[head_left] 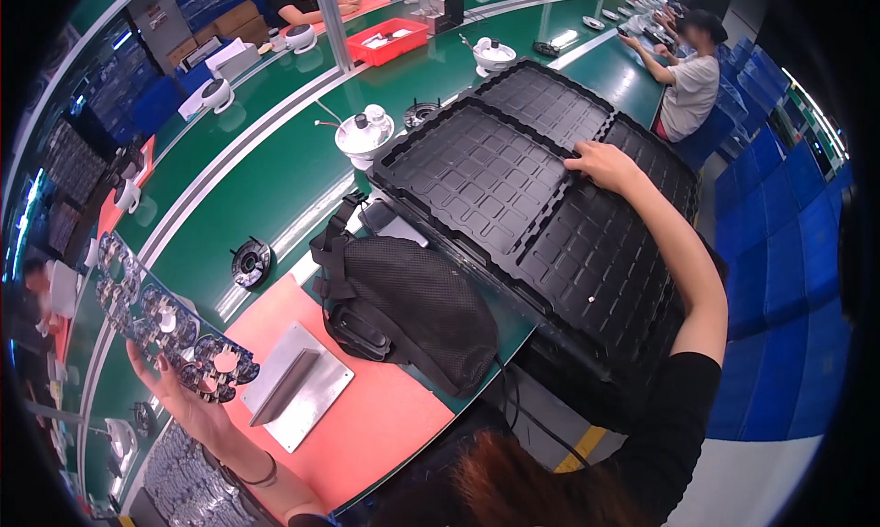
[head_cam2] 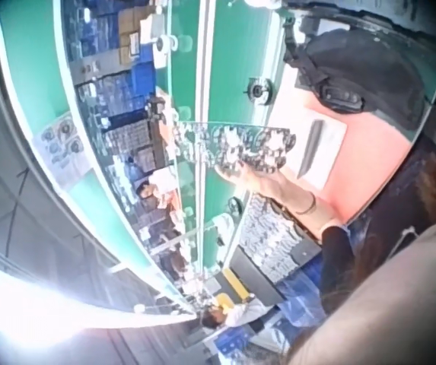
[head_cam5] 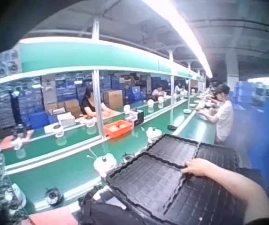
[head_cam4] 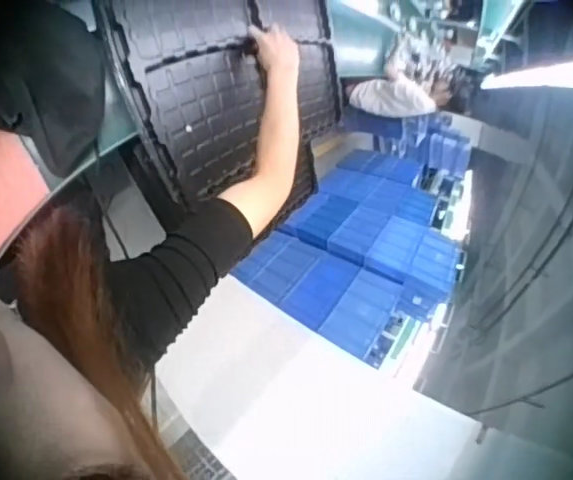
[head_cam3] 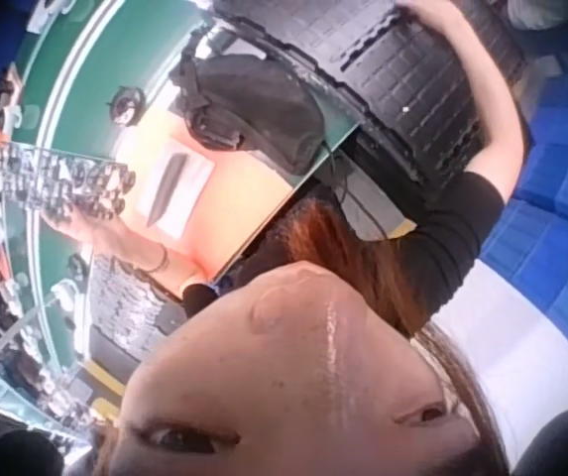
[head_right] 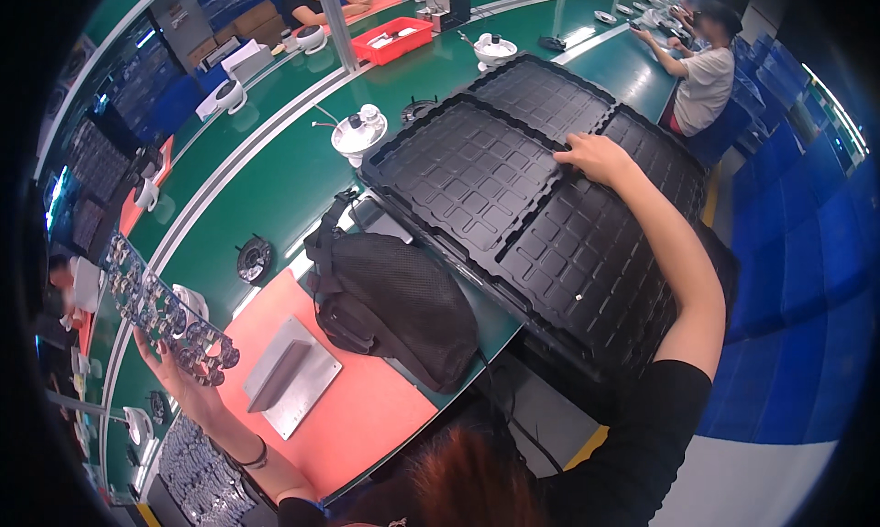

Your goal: Sorting and inspecting circuit board panels on an assembly line.

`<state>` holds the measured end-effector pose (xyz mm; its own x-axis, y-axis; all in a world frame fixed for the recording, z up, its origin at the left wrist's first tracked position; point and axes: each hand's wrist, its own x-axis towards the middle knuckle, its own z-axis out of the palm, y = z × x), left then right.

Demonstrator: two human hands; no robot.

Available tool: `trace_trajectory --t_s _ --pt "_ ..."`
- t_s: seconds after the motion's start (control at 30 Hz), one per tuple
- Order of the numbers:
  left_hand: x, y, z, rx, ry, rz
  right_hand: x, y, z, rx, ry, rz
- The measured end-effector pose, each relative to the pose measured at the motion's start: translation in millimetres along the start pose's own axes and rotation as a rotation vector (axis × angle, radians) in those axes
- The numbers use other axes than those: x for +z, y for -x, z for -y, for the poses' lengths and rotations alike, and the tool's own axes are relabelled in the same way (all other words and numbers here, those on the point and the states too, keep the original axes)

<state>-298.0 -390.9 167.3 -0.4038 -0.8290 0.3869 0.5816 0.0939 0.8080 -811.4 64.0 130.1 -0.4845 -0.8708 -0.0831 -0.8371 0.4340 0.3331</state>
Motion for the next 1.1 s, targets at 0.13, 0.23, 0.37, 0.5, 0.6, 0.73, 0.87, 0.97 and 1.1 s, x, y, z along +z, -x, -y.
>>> trace_trajectory --t_s 0.13,0.23,0.37,0.5,0.6,0.73,0.87,0.97,1.1 --pt "2.6 -1.3 4.9 0.023 -0.007 0.006 -9.6 15.2 -9.7 0.041 0.008 -0.068" --pt "-10.5 -1.4 6.2 0.034 -0.042 -0.01 -40.8 33.2 -19.8 0.116 -0.02 -0.157" --pt "-9.6 -2.1 7.4 0.001 -0.101 -0.068 -106.1 103.7 -38.3 0.293 0.102 -0.334" --pt "-28.4 -8.0 0.4 0.052 -0.206 -0.086 -143.3 198.7 -68.2 0.612 0.033 -0.336" --pt "-35.2 -9.4 -8.3 0.026 -0.283 -0.234 -152.7 300.8 -92.1 0.69 0.194 -0.331" --pt "-49.8 -4.9 -27.6 0.06 -0.182 -0.224 -141.7 421.1 -87.0 0.902 0.391 -0.118" --pt "-57.5 -4.8 -35.2 0.083 -0.119 -0.204 -103.6 501.5 -54.1 1.161 0.484 0.144" --pt "-36.1 4.4 -36.7 0.185 -0.369 -0.158 -73.7 557.7 -25.0 1.348 0.464 0.368" --pt "-35.3 2.9 -39.9 0.17 -0.305 -0.219 -31.2 597.1 9.7 1.454 0.365 0.491"
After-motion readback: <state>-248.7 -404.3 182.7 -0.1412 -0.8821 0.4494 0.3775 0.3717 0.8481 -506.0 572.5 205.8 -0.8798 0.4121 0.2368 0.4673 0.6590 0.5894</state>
